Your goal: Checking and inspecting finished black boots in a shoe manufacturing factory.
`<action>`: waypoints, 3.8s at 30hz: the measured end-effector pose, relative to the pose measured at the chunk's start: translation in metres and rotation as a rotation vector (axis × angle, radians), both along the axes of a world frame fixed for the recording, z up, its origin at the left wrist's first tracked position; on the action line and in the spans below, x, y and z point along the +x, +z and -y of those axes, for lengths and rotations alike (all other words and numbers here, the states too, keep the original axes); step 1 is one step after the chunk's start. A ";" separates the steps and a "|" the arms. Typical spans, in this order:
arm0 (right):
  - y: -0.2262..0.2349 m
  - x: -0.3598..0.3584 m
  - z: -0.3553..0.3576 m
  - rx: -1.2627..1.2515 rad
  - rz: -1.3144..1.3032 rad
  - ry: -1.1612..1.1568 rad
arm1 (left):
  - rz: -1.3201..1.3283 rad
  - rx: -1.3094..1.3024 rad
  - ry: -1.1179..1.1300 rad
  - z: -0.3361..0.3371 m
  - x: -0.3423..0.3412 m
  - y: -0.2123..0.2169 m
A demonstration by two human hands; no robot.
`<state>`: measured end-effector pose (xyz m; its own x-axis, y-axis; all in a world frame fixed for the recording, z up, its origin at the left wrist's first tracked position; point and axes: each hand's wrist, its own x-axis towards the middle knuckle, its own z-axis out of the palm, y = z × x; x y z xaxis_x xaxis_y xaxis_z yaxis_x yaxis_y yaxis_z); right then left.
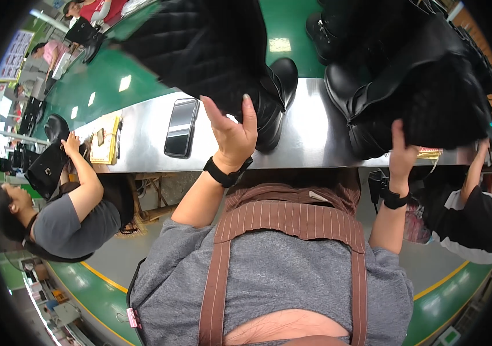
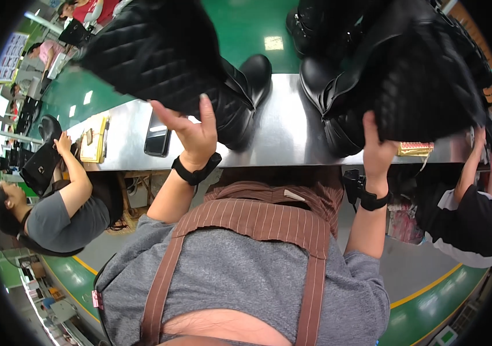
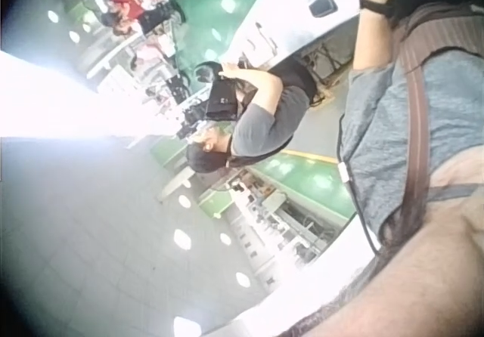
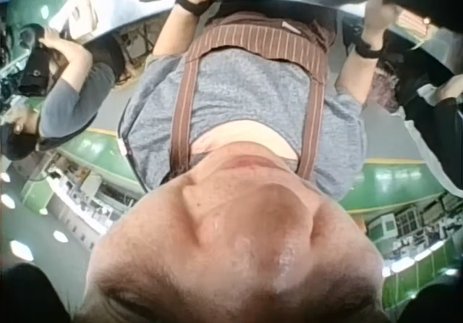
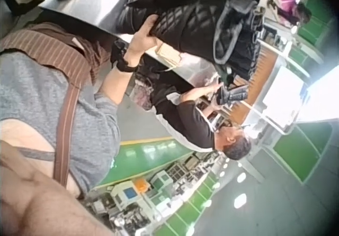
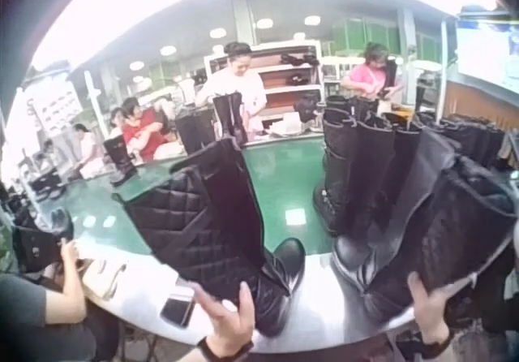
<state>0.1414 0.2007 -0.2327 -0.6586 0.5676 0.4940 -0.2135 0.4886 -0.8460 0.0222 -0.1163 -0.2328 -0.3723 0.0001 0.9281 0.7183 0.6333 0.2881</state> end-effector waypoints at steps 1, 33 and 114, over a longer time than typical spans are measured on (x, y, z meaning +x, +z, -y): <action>0.001 -0.002 0.006 -0.008 -0.008 -0.015 | -0.012 0.015 -0.225 -0.002 -0.006 -0.008; 0.042 -0.106 0.131 0.083 0.201 0.481 | 0.016 -0.425 -0.734 0.066 0.041 0.180; -0.034 0.003 0.014 -0.165 0.226 0.282 | 1.435 0.362 -1.850 -0.133 -0.006 0.106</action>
<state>0.1448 0.1864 -0.2664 -0.8818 0.4085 0.2358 -0.1190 0.2909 -0.9493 0.0164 0.0165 -0.1273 -0.3309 0.9164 0.2251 -0.4222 -0.3571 0.8332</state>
